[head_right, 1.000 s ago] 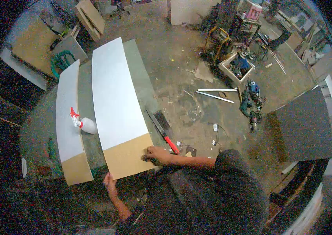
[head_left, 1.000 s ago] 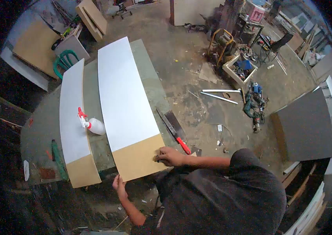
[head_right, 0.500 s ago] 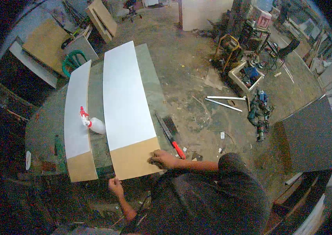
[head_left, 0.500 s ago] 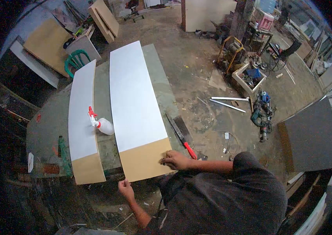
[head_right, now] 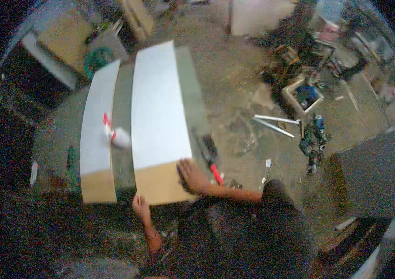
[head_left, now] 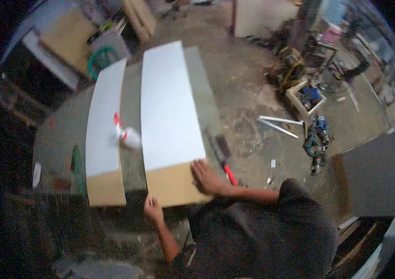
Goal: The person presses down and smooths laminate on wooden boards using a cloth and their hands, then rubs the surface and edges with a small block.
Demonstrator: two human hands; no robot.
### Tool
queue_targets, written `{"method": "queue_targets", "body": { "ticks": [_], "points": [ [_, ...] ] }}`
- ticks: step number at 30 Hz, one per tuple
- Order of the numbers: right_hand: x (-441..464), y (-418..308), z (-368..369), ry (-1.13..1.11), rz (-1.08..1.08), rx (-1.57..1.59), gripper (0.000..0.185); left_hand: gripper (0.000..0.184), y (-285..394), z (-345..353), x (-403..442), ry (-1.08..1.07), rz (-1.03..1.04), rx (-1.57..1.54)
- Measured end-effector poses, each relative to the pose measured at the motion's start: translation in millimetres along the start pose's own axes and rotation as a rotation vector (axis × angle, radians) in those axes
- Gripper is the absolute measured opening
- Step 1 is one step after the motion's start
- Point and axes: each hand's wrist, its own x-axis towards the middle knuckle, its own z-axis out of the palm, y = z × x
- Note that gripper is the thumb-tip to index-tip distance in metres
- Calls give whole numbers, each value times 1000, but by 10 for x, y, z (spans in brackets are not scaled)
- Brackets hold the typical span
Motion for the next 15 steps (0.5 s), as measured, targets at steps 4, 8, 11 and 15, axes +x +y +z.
{"method": "queue_targets", "body": {
  "ticks": [4,8,11,15],
  "points": [
    [285,3,-108,79,66,28,84,56,234,128,-146,124,81,613],
    [721,189,65,211,99,-68,87,72,726,502,-141,-47,297,861],
    [915,157,-20,176,107,-53,85,77,981,799,125,-196,335,799],
    [805,84,-78,57,8,-92,86,81,1112,993,611,-226,380,798]
  ]
}}
